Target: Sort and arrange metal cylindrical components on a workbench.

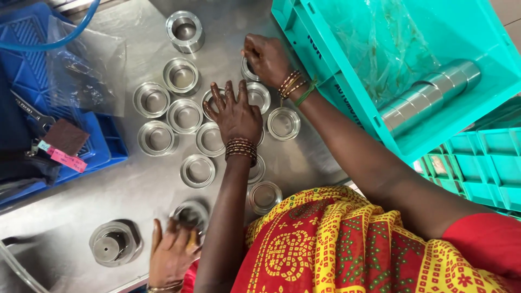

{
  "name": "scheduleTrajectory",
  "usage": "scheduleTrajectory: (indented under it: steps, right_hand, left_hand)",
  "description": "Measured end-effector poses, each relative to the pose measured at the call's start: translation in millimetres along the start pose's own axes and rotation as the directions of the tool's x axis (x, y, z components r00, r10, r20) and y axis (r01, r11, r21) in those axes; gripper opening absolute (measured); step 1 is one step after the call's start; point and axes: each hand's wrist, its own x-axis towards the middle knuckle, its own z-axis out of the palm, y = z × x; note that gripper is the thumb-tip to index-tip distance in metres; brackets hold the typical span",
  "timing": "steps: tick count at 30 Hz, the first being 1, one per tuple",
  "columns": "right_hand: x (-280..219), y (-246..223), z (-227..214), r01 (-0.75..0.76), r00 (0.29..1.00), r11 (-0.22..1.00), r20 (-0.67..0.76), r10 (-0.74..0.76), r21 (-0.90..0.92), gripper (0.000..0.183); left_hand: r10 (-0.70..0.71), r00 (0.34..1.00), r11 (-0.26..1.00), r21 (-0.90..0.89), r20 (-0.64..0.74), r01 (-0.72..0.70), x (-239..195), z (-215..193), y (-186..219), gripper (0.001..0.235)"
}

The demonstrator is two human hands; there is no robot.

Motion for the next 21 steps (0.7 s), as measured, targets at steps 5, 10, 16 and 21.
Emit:
scheduleTrajectory:
  steps: [5, 10, 16, 21]
  right_hand:
    - [-4, 3, 6, 0.165, 0.986, 0.982, 0.017, -0.164, -0.093, 0.020]
    - [-9, 39, -12, 0.045, 0.994, 0.999, -0.102, -0.042, 0.021, 0.020]
    - [-29, 58, -20, -0.190, 0.973, 0.926, -0.065, 0.223, 0.327, 0.018]
    - [-23, 45, -23, 0.015, 0.992, 0.988, -0.123, 0.004, 0.153, 0.016]
  left_hand:
    - [-0.009, 1.000, 1.000, -0.004, 0.005, 0.009, 3, 0, -2, 0.067]
    - [0.010, 0.999, 1.000, -0.009, -0.034, -0.010, 3, 4, -1, 0.067]
    - [0.005, 0.997, 0.998, -0.063, -0.079, -0.010, 2, 1, 1, 0.063]
    - [0.019, 0.987, 0.987, -0.156, -0.157, -0.044, 22, 10, 18, 0.051]
